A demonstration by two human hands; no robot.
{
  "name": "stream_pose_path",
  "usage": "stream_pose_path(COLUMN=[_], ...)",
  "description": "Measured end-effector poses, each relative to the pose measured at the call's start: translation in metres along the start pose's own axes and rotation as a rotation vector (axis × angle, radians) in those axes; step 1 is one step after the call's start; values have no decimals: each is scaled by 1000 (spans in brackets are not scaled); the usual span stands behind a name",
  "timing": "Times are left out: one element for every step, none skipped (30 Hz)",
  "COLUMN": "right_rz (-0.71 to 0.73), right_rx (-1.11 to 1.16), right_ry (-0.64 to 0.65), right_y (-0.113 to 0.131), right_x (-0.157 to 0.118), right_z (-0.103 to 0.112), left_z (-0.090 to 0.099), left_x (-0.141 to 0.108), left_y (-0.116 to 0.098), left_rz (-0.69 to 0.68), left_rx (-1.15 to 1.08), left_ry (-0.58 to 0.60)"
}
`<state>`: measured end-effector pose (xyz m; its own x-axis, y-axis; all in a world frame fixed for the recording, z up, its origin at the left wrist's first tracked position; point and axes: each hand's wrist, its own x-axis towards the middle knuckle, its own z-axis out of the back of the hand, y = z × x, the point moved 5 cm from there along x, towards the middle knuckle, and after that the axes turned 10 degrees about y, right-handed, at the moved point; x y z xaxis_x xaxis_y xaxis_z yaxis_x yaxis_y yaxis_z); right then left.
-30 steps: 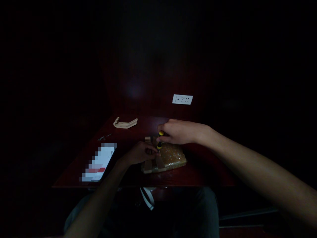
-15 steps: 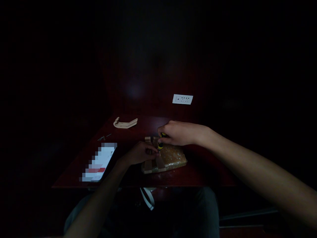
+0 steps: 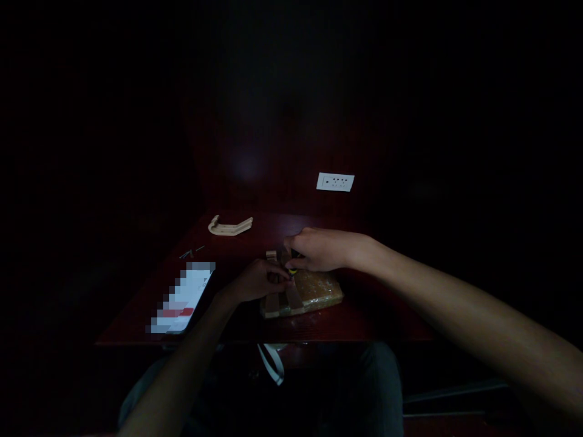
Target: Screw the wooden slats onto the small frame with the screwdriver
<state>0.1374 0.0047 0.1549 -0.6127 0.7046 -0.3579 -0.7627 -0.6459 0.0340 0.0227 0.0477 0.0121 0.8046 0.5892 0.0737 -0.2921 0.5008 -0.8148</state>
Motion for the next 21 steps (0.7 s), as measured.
stream_pose_path(right_rz=[-4, -6, -6, -3, 5, 13, 19, 23, 25, 25, 22, 18, 16, 15, 12, 5, -2, -6, -5, 2, 13], right_rx=[7, 18, 30, 41, 50, 54, 50, 40, 30, 21, 16, 15, 16, 20, 26, 33, 41, 52, 62, 69, 71], right_ry=[4, 12, 22, 30, 37, 39, 37, 30, 24, 21, 19, 18, 18, 17, 17, 19, 25, 35, 44, 48, 48], right_y=[1, 2, 3, 4, 5, 6, 6, 6, 6, 4, 3, 2, 1, 1, 0, 0, 1, 1, 1, 2, 2], right_x=[0, 1, 1, 1, 1, 0, 0, 0, 0, 0, 0, 0, 1, 1, 2, 2, 2, 2, 1, 1, 0], right_z=[1, 1, 1, 1, 1, 0, 0, 0, 1, 1, 1, 1, 1, 1, 1, 1, 1, 1, 1, 1, 0], left_z=[0, 0, 0, -1, -1, -1, -1, -1, -1, -1, -1, -1, -1, -1, -1, 0, 0, 0, 0, 0, 0], left_x=[0, 0, 0, 0, 0, 0, 0, 0, 0, 0, 0, 0, 0, 0, 0, 0, 0, -1, -1, -1, -1], left_y=[1, 1, 2, 2, 1, 1, 1, 1, 1, 1, 1, 1, 0, -1, -2, -3, -4, -4, -4, -3, -2], left_rz=[1, -4, -14, -28, -42, -49, -50, -43, -33, -20, -6, 4, 10, 9, 2, -5, -9, -9, -7, -3, 0], left_rx=[0, -1, -3, -6, -10, -13, -16, -18, -21, -27, -35, -46, -53, -53, -50, -45, -38, -29, -26, -30, -36], left_ry=[2, 5, 10, 16, 21, 26, 27, 24, 19, 15, 13, 13, 12, 15, 17, 17, 17, 18, 20, 23, 26])
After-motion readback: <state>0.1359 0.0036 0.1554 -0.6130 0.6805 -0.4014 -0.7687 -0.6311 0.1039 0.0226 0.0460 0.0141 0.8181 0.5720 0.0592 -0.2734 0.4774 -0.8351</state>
